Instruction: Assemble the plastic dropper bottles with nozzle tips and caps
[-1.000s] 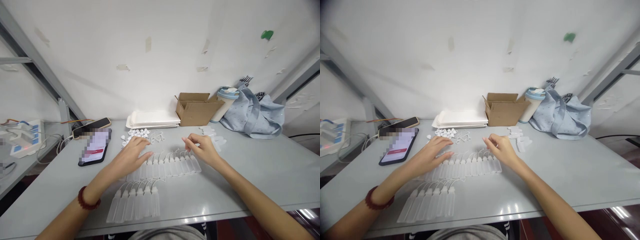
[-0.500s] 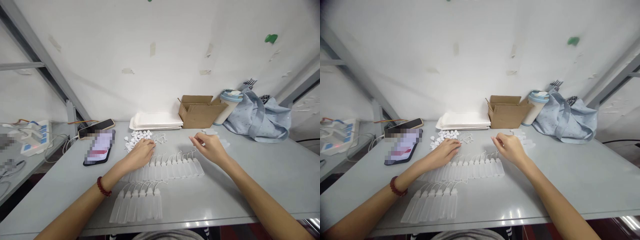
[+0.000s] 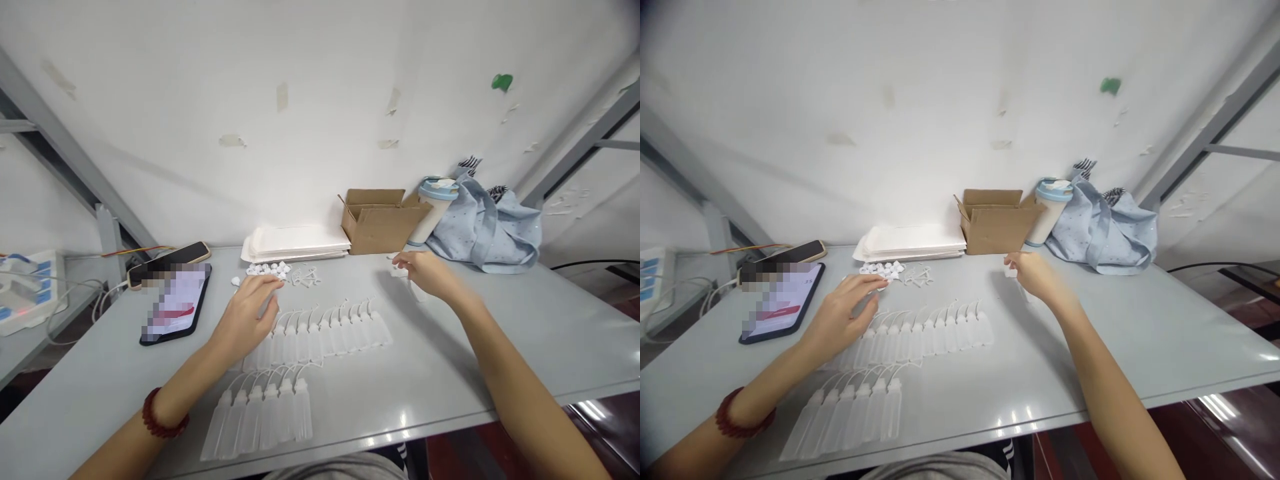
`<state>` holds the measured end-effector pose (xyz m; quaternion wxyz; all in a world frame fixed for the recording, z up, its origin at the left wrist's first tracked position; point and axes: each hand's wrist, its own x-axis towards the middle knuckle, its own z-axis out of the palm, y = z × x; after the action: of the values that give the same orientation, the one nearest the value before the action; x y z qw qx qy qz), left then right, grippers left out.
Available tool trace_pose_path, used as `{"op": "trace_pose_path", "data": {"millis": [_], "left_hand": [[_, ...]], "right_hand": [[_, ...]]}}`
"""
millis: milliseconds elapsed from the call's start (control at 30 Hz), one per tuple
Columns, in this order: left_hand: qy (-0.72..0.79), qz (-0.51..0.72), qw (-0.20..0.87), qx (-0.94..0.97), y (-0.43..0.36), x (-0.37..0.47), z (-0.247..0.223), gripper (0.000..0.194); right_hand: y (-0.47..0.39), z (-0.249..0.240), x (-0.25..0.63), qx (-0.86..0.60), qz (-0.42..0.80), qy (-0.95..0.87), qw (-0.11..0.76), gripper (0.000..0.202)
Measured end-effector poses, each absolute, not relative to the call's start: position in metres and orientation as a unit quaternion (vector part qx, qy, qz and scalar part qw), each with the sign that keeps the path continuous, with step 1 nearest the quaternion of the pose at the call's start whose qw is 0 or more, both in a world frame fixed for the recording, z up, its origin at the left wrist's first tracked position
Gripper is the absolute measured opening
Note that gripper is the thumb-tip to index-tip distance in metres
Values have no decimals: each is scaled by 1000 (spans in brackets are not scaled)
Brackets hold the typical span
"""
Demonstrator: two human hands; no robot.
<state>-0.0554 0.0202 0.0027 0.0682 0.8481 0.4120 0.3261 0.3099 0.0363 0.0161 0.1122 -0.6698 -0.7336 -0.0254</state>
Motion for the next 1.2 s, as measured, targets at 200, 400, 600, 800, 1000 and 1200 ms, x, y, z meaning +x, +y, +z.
{"op": "trace_pose_path", "data": {"millis": [200, 400, 600, 800, 1000, 1200], "left_hand": [[402, 362, 54, 840, 11, -52, 11, 26], [393, 385, 48, 833, 10, -52, 8, 24], [395, 389, 61, 830, 8, -52, 7, 23], [384, 401, 80, 828, 4, -48, 6, 19], [339, 428, 114, 830, -5, -41, 11, 14], [319, 421, 174, 831, -19, -33, 9, 19]], "right_hand": [[41, 11, 321, -697, -16, -712, 82, 39], [47, 3, 319, -705, 4, -707, 51, 44], [47, 0, 317, -696, 17, -716, 50, 34], [35, 7, 286, -660, 21, -747, 82, 25], [-5, 21, 225, -480, 213, -798, 297, 14], [-37, 21, 187, -424, 384, -751, 330, 19]]}}
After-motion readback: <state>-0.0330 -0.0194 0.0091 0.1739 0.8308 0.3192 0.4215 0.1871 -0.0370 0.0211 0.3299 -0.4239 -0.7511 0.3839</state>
